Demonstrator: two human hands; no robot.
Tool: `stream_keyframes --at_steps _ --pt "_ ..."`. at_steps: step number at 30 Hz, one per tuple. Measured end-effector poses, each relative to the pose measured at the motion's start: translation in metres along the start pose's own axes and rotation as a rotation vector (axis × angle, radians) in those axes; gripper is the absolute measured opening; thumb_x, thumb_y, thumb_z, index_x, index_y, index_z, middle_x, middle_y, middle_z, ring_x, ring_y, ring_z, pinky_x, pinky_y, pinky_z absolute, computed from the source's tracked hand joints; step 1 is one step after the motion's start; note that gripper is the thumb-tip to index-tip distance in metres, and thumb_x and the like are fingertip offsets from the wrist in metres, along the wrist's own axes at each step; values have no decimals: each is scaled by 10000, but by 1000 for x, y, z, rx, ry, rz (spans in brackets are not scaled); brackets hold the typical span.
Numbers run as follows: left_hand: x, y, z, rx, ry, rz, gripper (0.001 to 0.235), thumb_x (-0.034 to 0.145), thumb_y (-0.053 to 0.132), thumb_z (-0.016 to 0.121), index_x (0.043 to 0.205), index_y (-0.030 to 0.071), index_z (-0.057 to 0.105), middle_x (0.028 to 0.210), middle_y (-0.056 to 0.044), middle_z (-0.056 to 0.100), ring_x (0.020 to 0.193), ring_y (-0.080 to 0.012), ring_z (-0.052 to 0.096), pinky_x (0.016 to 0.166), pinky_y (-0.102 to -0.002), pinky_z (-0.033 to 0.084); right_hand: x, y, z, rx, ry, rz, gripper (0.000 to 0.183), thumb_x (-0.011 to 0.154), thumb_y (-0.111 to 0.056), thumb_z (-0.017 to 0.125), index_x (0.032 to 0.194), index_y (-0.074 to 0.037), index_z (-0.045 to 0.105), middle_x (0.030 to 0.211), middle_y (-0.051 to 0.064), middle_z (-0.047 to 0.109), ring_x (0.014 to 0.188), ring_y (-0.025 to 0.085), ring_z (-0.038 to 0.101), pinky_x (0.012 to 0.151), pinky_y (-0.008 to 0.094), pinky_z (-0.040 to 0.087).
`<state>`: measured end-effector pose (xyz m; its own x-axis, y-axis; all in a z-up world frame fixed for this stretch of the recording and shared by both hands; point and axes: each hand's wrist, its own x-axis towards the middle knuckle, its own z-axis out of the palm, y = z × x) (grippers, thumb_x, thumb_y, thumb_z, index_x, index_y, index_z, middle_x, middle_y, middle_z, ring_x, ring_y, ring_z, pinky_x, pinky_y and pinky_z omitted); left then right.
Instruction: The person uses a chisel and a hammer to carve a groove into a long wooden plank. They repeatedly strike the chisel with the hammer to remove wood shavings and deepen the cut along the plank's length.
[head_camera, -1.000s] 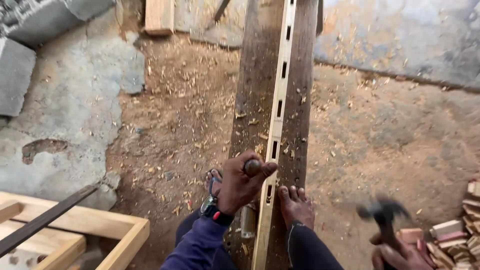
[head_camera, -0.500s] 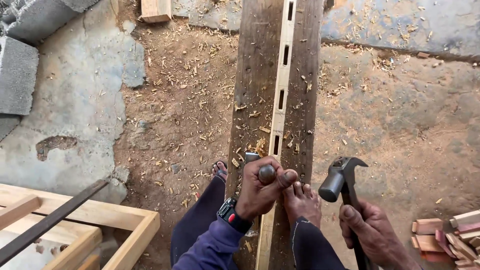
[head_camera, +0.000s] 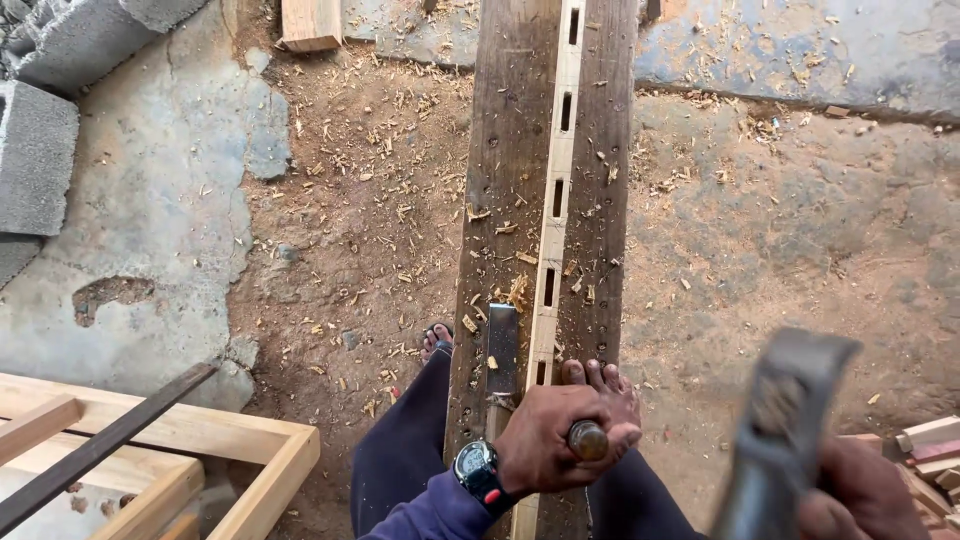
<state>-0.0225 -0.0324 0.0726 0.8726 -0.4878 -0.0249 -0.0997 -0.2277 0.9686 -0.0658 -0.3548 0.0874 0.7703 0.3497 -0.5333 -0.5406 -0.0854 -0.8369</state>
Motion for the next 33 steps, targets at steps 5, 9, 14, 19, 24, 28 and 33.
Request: stream_keyframes --at_steps 5,9,14,19,24,28,33 --pt "5 12 -12 -169 8 -2 171 992 226 657 981 56 645 963 -113 679 906 -282 691 865 -338 539 18 -20 32 -289 -93 277 422 881 -412 729 990 -20 617 662 78 561 598 192 540 528 401 429" --pt "-6 -7 -16 -177 -4 168 300 840 171 717 1091 16 661 1035 -152 688 983 -317 688 894 -357 557 22 -15 15 -664 -273 186 404 905 -468 709 988 -80 629 657 65 594 654 184 588 597 375 492" --pt "3 -7 -13 -100 -11 2 211 942 195 650 1045 13 677 996 -143 721 939 -265 694 901 -391 520 38 -3 38 -604 -290 75 440 961 -507 702 967 -70 655 695 -3 583 667 155 599 584 354 515" --pt "59 -80 -1 -179 150 28 151 922 142 687 1010 25 652 923 -92 696 815 -185 680 745 -308 554 53 41 39 -232 -135 204 451 976 -547 634 1104 -120 700 688 -6 588 603 142 571 513 328 497" --pt "87 -71 -9 -405 113 -395 287 860 338 809 781 93 682 731 -41 727 596 -94 661 533 -276 555 57 14 44 210 201 255 644 848 -648 579 835 -5 598 574 68 560 435 158 510 381 323 437" --pt "-8 -34 7 -3 5 247 192 959 258 708 868 101 645 825 -87 684 722 -168 691 698 -284 582 48 32 42 288 280 235 662 856 -660 569 839 1 603 560 71 548 436 168 527 392 322 445" --pt "-41 -21 -1 -119 250 247 333 985 262 814 815 114 570 759 -45 599 692 -242 614 633 -376 455 35 47 42 323 380 255 671 834 -658 622 831 13 610 543 95 536 425 194 516 390 333 430"
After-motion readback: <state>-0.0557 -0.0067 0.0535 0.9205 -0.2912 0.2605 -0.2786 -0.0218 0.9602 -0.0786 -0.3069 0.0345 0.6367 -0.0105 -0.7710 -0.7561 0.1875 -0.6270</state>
